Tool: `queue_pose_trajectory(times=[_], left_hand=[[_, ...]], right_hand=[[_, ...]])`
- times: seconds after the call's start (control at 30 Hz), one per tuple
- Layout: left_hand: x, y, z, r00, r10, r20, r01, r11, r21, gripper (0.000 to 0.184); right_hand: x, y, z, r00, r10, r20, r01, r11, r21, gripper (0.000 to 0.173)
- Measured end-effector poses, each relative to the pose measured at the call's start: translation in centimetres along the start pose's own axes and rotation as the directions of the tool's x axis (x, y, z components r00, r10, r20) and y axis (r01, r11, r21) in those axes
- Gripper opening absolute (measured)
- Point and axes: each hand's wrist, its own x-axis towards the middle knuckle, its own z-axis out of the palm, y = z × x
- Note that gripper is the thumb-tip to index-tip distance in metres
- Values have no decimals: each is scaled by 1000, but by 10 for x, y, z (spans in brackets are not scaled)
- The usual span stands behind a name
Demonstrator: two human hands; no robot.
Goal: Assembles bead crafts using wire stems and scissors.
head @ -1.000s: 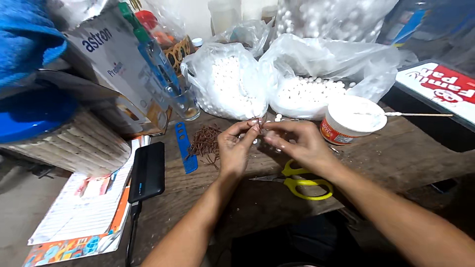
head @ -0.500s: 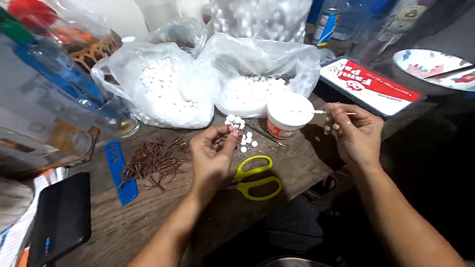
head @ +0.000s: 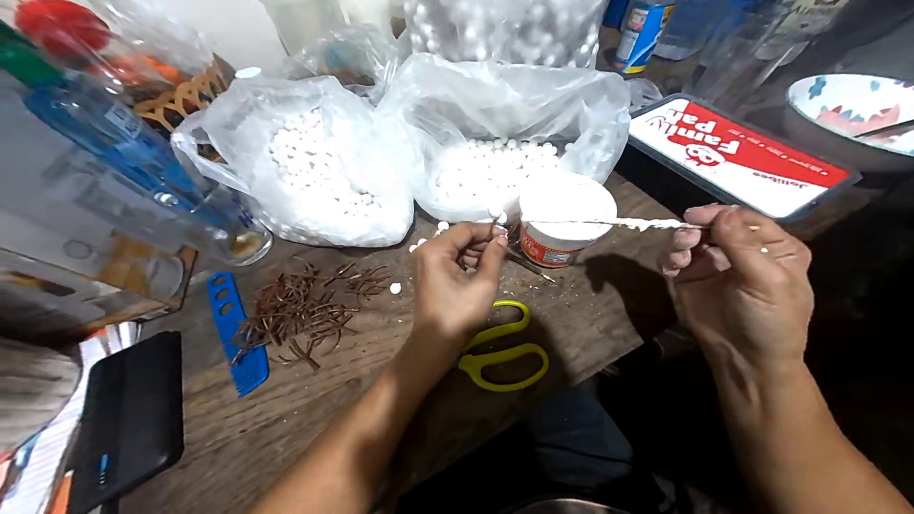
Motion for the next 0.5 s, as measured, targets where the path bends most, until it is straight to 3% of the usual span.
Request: queue_pose_trajectory(times=[0.5], left_hand=[[-1, -8, -2, 980, 196, 18, -196, 964, 178, 9]], right_hand=[[6, 5, 6, 998, -28, 59, 32, 997, -75, 27]])
